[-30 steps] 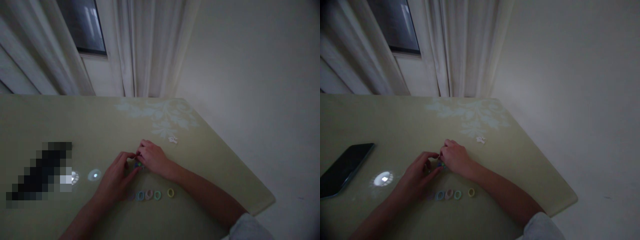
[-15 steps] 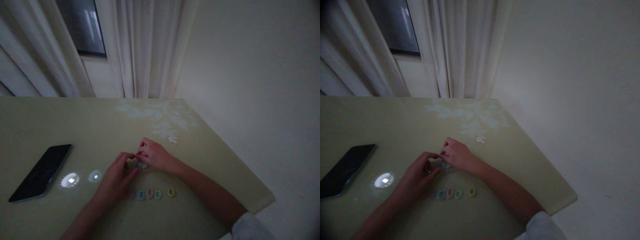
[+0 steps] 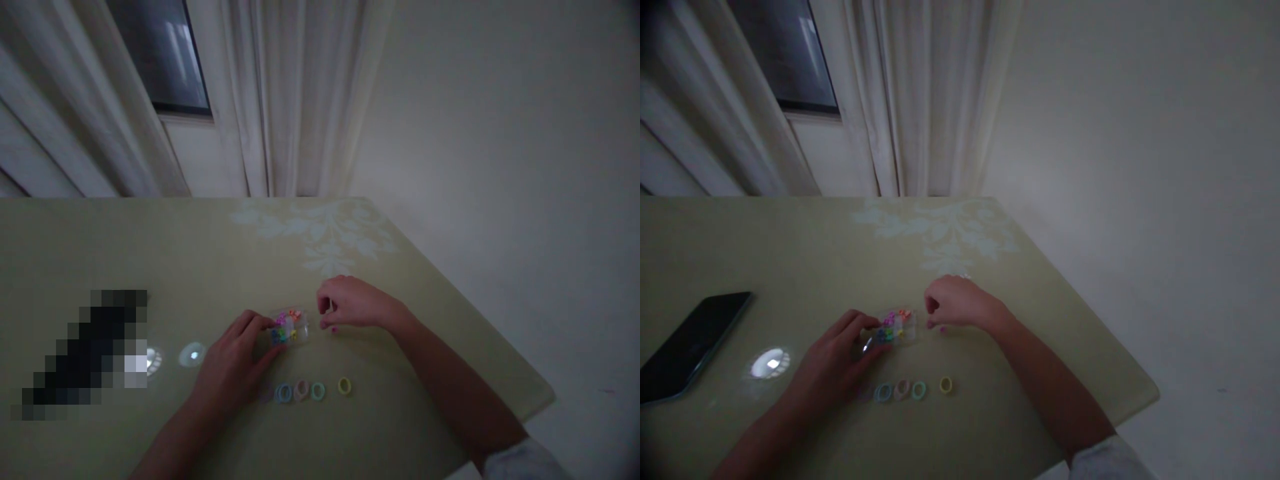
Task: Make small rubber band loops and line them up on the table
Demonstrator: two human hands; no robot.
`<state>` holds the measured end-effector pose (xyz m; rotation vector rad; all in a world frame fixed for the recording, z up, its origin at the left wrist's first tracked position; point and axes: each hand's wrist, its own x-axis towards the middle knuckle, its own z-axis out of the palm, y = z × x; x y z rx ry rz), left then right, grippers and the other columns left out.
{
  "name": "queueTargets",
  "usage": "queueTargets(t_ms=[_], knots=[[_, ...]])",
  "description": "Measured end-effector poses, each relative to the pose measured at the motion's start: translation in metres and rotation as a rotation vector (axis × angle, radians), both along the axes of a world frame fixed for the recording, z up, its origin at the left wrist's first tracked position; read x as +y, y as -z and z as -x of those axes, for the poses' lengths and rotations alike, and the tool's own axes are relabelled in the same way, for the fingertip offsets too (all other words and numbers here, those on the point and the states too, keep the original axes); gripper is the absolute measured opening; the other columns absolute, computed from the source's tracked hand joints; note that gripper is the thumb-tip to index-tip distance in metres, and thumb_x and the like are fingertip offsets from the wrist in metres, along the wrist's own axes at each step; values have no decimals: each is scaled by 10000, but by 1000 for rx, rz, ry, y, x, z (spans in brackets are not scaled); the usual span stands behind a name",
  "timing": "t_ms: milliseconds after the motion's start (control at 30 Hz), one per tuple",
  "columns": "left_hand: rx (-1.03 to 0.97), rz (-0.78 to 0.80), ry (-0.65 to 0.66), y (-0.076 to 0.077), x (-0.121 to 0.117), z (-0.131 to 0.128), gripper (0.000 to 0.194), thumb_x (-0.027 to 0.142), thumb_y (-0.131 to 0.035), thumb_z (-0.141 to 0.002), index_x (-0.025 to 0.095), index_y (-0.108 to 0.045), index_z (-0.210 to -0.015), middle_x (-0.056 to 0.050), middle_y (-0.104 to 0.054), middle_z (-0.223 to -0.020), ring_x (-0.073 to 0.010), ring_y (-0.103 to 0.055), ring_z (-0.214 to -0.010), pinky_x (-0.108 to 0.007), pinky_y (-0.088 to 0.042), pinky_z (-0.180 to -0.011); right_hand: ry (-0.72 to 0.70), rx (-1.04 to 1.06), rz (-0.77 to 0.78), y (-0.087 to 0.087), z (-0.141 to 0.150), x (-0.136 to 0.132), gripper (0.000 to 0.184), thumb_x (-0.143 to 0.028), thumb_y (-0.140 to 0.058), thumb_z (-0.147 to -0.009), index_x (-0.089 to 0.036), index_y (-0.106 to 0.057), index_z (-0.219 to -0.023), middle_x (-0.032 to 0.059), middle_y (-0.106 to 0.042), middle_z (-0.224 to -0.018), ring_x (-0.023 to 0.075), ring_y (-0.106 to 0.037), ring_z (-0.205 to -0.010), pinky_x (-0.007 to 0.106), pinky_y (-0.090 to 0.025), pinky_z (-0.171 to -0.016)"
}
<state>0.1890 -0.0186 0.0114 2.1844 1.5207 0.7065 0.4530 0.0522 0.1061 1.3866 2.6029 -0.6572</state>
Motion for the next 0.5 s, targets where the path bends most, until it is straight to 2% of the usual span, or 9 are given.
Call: queueTargets(t_ms=[100,200,333,433,500], knots=[[27,6,-25,-1,-1,0,242,489,-647,-961,284,-672,-1087,-35,-693,-1082,-270,-717,-967,-400,-575,-867,-13,-144,35,6,-3,-4,228,-251,-871,-750,-171,-787,-947,51,-749,-898,195,-636,-813,261,-334,-620],[13,14,-58,-1,-1,-1,340,488,-667,-943,277,-643,-1209,-50,-704,-1149,-281,-726,-1008,-403,-584,-867,-65,-114,48,11,-4,-2,135,-99,-754,-770,-168,-769,-886,40,-733,-853,178,-626,-789,258,-338,-626],[2,19,-37,2,0,-1,523,487,-693,-925,283,-572,-1392,-76,-686,-1293,-301,-723,-1098,-430,-586,-926,-67,218,-68,9,7,1,110,-65,-698,-852,-156,-741,-896,35,-728,-871,158,-630,-788,255,-414,-692],[7,24,-24,4,1,-2,509,472,-696,-929,286,-579,-1389,-76,-682,-1303,-306,-723,-1102,-445,-587,-937,-53,520,-51,11,24,-1,124,-113,-697,-931,-152,-719,-1046,46,-743,-975,140,-667,-816,248,-492,-753],[1,20,-23,4,1,-2,498,467,-702,-926,283,-585,-1374,-76,-680,-1293,-305,-723,-1092,-445,-591,-929,-51,576,-48,15,32,-2,173,-108,-687,-949,-155,-705,-1115,65,-752,-1055,142,-686,-855,261,-520,-797]])
